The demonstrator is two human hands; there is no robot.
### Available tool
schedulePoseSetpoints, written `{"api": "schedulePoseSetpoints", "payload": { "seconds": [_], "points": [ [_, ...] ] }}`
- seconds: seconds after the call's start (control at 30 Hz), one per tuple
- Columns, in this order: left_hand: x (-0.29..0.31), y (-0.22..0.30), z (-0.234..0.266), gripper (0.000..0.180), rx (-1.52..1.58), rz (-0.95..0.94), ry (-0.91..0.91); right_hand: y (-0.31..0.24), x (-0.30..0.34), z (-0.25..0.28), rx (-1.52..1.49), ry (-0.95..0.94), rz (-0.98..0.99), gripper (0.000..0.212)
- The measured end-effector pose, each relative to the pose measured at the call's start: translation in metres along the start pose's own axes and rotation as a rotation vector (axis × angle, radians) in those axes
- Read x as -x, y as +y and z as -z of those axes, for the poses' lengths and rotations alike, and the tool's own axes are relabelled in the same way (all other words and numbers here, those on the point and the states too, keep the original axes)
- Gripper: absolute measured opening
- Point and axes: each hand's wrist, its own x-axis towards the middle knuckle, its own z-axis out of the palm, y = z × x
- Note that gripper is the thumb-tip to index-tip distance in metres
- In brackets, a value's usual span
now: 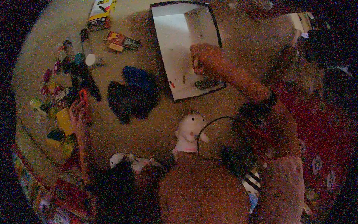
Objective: Repairing and cleaning a box using glue and a cloth.
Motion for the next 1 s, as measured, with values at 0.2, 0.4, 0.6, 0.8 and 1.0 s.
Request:
{"api": "schedulePoseSetpoints", "payload": {
  "seconds": [0.2, 0.4, 0.6, 0.8, 1.0],
  "points": [
    [0.006, -0.006, -0.012, 0.03, 0.055, -0.047, -0.063, -0.039, -0.07, 0.07, -0.165, 0.271, 0.119, 0.041],
    [-0.001, 0.001, -0.044, 0.028, 0.047, -0.081, -0.155, -0.042, -0.173, 0.054, 0.14, 0.292, 0.239, 0.038],
    [0.019, 0.014, -0.031, 0.029, 0.019, -0.002, -0.092, -0.063, -0.224, 0.009, 0.03, 0.169, 0.217, 0.028],
    [0.017, -0.013, -0.022, 0.029, 0.066, 0.023, -0.042, -0.068, -0.186, 0.021, 0.018, 0.477, 0.291, 0.025],
    [0.02, 0.001, -0.025, 0.028, 0.025, 0.044, -0.075, -0.058, -0.079, 0.097, -0.055, 0.27, 0.109, 0.03]
  ]
}}
